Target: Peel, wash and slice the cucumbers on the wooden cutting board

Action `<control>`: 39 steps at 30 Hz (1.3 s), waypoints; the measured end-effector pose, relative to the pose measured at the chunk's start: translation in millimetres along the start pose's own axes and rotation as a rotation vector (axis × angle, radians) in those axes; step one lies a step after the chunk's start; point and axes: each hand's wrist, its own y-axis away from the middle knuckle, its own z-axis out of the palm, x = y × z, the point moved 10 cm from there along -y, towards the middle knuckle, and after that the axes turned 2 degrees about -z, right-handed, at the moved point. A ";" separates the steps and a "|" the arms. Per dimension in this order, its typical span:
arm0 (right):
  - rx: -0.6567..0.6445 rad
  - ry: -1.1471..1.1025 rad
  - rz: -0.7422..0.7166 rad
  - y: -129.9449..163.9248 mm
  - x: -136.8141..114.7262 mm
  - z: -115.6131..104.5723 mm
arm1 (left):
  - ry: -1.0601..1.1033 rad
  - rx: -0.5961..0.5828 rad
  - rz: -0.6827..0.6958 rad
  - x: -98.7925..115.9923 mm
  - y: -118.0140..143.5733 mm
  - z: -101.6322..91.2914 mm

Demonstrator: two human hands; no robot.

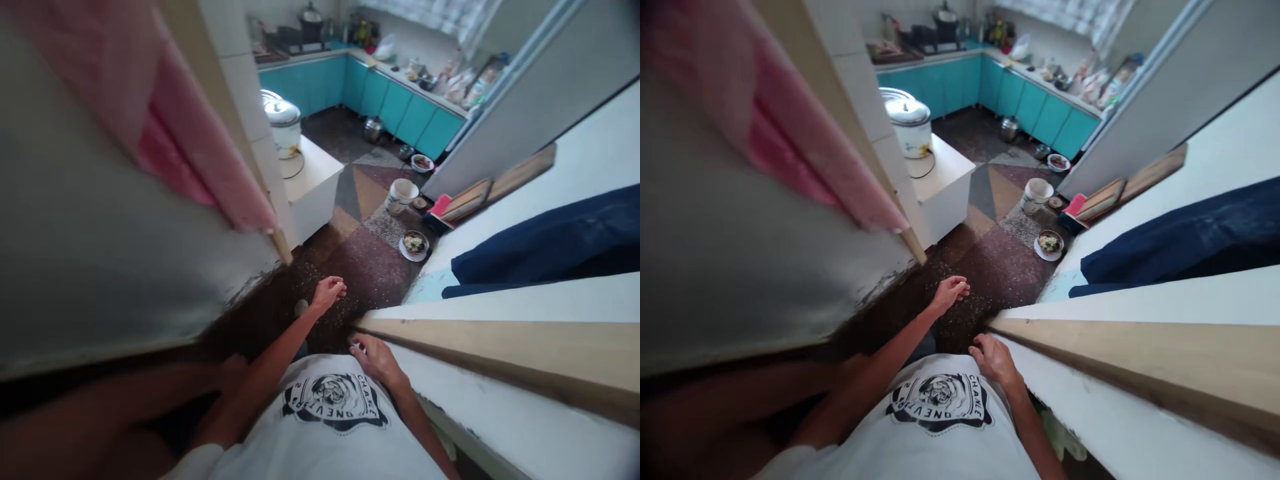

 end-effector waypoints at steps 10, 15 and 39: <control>0.384 -0.290 0.277 -119.6 -27.3 -99.6 | -0.280 -0.422 0.235 135.2 -71.9 -4.3; 0.761 -0.556 0.091 -167.1 -25.6 -178.0 | -0.653 -0.567 0.401 181.1 -110.4 34.9; 0.359 -0.554 -0.229 -539.1 138.3 -555.1 | -1.219 -0.576 0.778 400.1 -475.7 259.9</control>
